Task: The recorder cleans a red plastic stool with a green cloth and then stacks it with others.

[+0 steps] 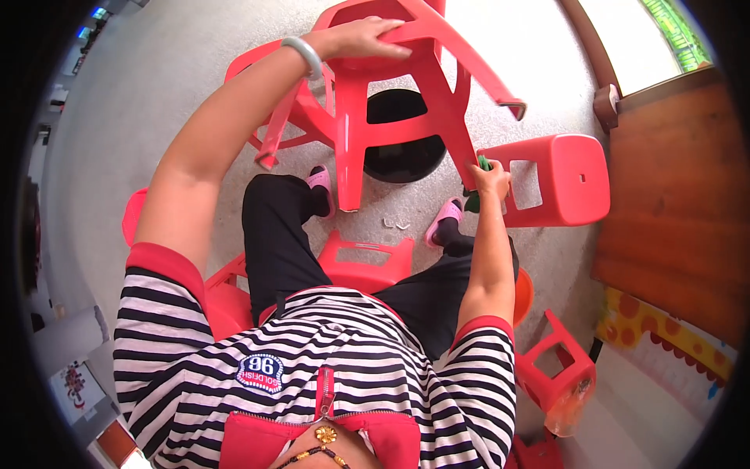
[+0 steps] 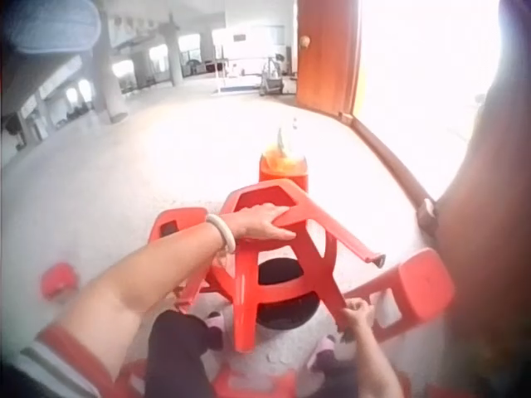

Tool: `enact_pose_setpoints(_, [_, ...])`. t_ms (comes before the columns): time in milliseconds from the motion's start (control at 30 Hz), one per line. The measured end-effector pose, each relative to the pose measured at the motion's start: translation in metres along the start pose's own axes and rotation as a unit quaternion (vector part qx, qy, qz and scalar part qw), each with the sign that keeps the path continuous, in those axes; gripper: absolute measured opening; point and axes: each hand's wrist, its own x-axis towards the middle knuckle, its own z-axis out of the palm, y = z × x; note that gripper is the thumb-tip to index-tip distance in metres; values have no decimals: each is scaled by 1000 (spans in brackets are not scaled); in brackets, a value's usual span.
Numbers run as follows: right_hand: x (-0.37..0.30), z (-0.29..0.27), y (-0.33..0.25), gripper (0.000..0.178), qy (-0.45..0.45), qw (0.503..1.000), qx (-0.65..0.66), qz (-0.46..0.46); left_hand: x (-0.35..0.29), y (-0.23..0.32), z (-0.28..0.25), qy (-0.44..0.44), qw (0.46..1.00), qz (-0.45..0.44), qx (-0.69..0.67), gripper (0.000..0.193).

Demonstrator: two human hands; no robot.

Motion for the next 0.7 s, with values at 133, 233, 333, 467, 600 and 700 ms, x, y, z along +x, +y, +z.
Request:
enact_pose_setpoints(133, [-8, -18, 22, 82, -40, 994, 5, 101, -26, -16, 10, 27, 977, 14, 209, 95])
enact_pose_setpoints(233, [-12, -11, 18, 82, -60, 998, -33, -4, -28, -51, 7, 65, 987, 60, 136, 94])
enact_pose_setpoints(333, [-7, -11, 41, 71, -54, 998, 13, -7, -36, -37, 24, 23, 993, 22, 116, 83])
enact_pose_setpoints(467, [8, -25, 97, 47, -74, 976, 203, -12, -49, -3, 47, 99, 989, 36, 106, 71])
enact_pose_setpoints(600, [-24, -52, 36, 34, -179, 881, 438, -7, -62, -9, 46, 118, 989, 29, 89, 71])
enact_pose_setpoints(700, [-39, -57, -7, 31, -205, 843, 495, -54, -56, 4, 45, 115, 989, 19, 95, 71])
